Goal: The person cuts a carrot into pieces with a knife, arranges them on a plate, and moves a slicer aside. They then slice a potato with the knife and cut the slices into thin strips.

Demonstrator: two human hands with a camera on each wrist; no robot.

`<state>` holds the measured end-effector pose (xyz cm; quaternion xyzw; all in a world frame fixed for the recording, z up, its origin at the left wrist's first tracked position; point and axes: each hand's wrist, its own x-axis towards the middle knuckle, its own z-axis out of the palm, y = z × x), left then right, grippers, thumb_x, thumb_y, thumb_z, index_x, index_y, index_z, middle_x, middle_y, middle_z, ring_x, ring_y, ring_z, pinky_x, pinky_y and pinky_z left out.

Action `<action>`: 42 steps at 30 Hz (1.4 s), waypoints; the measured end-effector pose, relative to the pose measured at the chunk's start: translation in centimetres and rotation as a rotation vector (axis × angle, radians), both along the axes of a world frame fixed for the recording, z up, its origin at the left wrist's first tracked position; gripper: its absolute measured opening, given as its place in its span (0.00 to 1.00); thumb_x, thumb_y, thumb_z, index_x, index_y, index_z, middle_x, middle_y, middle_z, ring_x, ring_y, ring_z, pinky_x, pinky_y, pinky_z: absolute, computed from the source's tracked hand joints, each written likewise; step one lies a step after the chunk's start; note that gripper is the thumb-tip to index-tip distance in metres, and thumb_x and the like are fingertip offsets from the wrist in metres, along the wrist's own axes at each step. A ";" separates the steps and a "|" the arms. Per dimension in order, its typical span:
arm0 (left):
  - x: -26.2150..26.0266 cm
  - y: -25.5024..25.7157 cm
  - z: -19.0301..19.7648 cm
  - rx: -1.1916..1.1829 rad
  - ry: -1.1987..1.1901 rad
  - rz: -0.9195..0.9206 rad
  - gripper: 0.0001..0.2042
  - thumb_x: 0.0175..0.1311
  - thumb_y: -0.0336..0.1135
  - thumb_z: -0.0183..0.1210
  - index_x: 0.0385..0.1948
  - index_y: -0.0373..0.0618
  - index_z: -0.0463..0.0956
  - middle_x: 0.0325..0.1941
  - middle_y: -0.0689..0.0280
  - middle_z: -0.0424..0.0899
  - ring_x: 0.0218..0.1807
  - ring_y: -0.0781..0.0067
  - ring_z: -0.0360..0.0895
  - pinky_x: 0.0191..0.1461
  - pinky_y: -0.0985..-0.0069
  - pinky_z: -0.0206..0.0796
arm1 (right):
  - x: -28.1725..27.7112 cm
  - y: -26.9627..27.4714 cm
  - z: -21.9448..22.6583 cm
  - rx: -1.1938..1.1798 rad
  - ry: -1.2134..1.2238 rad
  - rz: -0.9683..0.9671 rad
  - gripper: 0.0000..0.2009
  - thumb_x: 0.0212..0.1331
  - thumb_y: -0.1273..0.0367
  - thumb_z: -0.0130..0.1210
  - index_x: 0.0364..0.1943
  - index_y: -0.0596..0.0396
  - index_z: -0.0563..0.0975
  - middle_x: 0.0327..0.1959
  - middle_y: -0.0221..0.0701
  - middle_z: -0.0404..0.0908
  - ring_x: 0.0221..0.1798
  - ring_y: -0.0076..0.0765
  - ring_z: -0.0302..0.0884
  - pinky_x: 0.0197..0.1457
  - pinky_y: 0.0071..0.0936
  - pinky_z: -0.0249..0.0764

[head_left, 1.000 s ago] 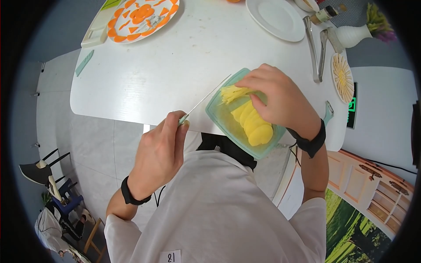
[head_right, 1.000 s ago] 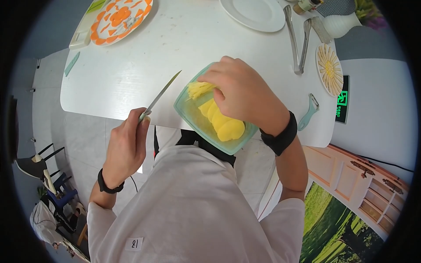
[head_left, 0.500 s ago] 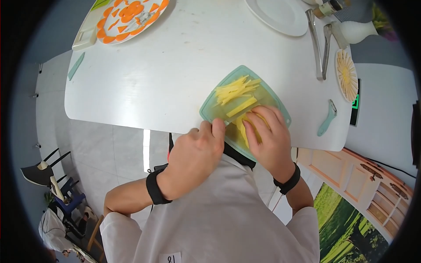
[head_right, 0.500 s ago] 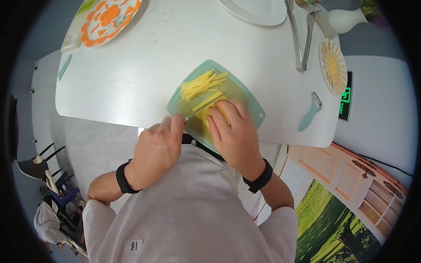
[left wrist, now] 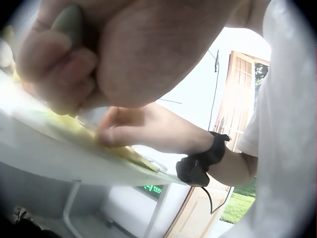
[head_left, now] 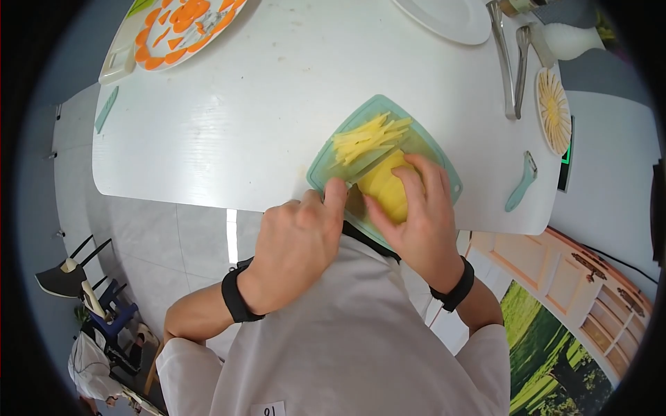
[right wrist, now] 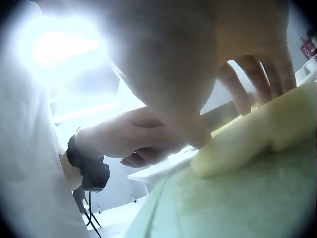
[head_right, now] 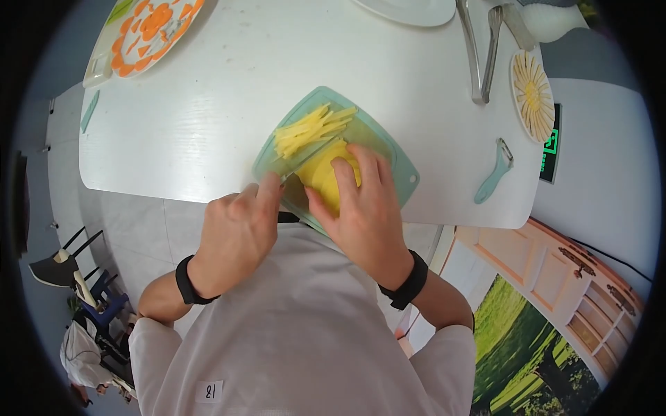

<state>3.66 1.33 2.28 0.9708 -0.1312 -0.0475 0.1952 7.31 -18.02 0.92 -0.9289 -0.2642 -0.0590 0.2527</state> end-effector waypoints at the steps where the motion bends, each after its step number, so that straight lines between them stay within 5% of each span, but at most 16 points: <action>1: 0.0 0.0 0.0 -0.003 0.003 0.003 0.05 0.61 0.25 0.54 0.33 0.42 0.66 0.17 0.63 0.71 0.16 0.65 0.77 0.18 0.70 0.68 | 0.0 0.1 0.0 0.000 -0.003 -0.002 0.24 0.48 0.70 0.72 0.48 0.63 0.73 0.55 0.49 0.71 0.54 0.57 0.72 0.55 0.45 0.75; 18: -0.5 0.7 -0.2 -0.084 -0.013 0.007 0.05 0.69 0.30 0.57 0.37 0.39 0.71 0.16 0.61 0.73 0.15 0.59 0.75 0.19 0.66 0.66 | -5.3 -3.9 0.7 -0.007 0.132 -0.193 0.34 0.48 0.64 0.75 0.60 0.58 0.71 0.64 0.46 0.70 0.63 0.59 0.70 0.62 0.47 0.73; 23: -0.7 0.5 0.0 -0.072 0.067 0.053 0.06 0.65 0.25 0.57 0.38 0.39 0.69 0.20 0.55 0.77 0.19 0.49 0.75 0.22 0.60 0.67 | -6.0 -3.4 -1.4 0.070 0.079 -0.185 0.37 0.46 0.68 0.76 0.63 0.58 0.70 0.67 0.45 0.70 0.67 0.57 0.69 0.67 0.48 0.69; 32: -0.7 0.2 0.4 -0.117 0.054 0.059 0.05 0.69 0.26 0.56 0.36 0.39 0.69 0.21 0.55 0.77 0.19 0.49 0.75 0.22 0.60 0.67 | -5.7 -3.2 -1.2 0.048 0.030 -0.177 0.33 0.49 0.63 0.76 0.59 0.61 0.73 0.65 0.46 0.70 0.64 0.60 0.70 0.66 0.51 0.71; 36: -0.6 0.1 0.0 -0.174 -0.096 -0.019 0.08 0.71 0.32 0.56 0.33 0.39 0.68 0.19 0.59 0.73 0.16 0.57 0.75 0.18 0.64 0.66 | -4.9 -1.8 0.2 0.103 -0.026 -0.153 0.23 0.52 0.69 0.71 0.52 0.62 0.77 0.58 0.43 0.75 0.61 0.54 0.73 0.61 0.45 0.75; 42: -0.2 -0.7 0.8 -0.020 0.027 0.024 0.09 0.69 0.29 0.58 0.31 0.41 0.67 0.18 0.59 0.74 0.17 0.56 0.75 0.20 0.64 0.65 | -0.7 -0.3 -1.0 0.133 -0.069 0.007 0.11 0.54 0.76 0.64 0.42 0.63 0.81 0.48 0.38 0.79 0.55 0.46 0.77 0.55 0.38 0.78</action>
